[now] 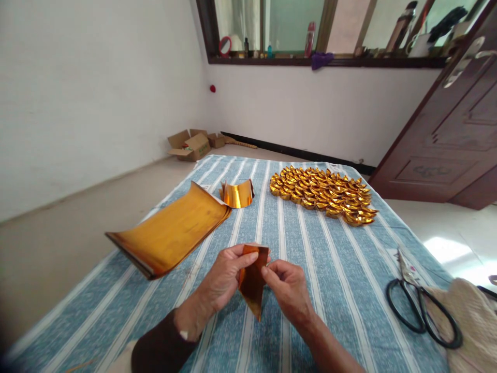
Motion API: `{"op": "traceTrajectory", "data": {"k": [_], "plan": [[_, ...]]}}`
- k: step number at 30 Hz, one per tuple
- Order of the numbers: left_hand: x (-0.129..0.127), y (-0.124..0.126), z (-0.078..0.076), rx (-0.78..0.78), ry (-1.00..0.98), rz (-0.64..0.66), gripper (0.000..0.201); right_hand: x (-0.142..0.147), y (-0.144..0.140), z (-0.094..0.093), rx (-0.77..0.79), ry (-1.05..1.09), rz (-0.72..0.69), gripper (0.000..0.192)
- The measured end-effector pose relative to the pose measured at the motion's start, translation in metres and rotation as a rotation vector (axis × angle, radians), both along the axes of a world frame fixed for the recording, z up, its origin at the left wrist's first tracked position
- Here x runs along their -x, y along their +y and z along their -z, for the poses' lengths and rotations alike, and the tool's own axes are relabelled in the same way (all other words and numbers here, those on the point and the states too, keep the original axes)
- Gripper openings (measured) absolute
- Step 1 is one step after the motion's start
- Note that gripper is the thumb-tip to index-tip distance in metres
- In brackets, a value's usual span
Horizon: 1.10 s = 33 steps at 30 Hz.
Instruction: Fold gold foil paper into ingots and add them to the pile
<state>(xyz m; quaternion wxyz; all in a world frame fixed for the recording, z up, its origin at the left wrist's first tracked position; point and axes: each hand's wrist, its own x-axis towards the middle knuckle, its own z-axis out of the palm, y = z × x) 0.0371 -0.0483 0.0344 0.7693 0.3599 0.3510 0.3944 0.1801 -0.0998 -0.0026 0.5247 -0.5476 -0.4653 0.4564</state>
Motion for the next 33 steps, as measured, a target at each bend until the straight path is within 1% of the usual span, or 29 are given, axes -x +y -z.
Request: {"op": "traceTrajectory", "data": {"k": [3, 6, 9, 12, 17, 21, 26, 28, 29, 31, 33], "plan": [[0.0, 0.0, 0.001, -0.003, 0.036, -0.008, 0.026, -0.005, 0.003, -0.006, -0.028, -0.006, 0.082, 0.033], [-0.001, -0.001, 0.002, -0.003, 0.044, 0.009, 0.025, -0.009, 0.01, -0.012, -0.056, 0.038, 0.158, 0.032], [-0.002, -0.003, 0.001, 0.007, 0.031, 0.011, 0.025, -0.009, 0.015, -0.017, -0.054, 0.084, 0.132, 0.033], [-0.003, -0.004, -0.001, 0.011, 0.034, 0.005, 0.024, -0.005, 0.016, -0.021, -0.046, 0.107, 0.109, 0.029], [-0.001, -0.002, -0.003, 0.021, 0.029, 0.024, 0.029, -0.004, 0.015, -0.022, -0.062, 0.118, 0.155, 0.023], [-0.001, -0.001, -0.005, 0.035, 0.02, 0.039, 0.03, -0.004, 0.015, -0.022, -0.063, 0.12, 0.156, 0.021], [-0.001, -0.001, -0.003, 0.06, 0.046, 0.035, 0.029, -0.004, 0.015, -0.024, -0.061, 0.095, 0.125, 0.025], [-0.001, 0.0, -0.001, 0.062, 0.042, 0.032, 0.029, -0.015, 0.012, -0.023, -0.063, 0.009, 0.152, 0.029], [-0.001, 0.0, -0.001, 0.064, 0.036, 0.035, 0.03, -0.024, 0.01, -0.022, -0.059, -0.066, 0.186, 0.032], [-0.001, 0.0, -0.003, 0.07, 0.027, 0.045, 0.032, -0.049, 0.005, -0.018, -0.024, -0.298, 0.283, 0.034], [0.0, 0.001, -0.007, 0.073, 0.028, 0.056, 0.032, -0.082, -0.004, -0.012, 0.028, -0.627, 0.384, 0.032]]}}
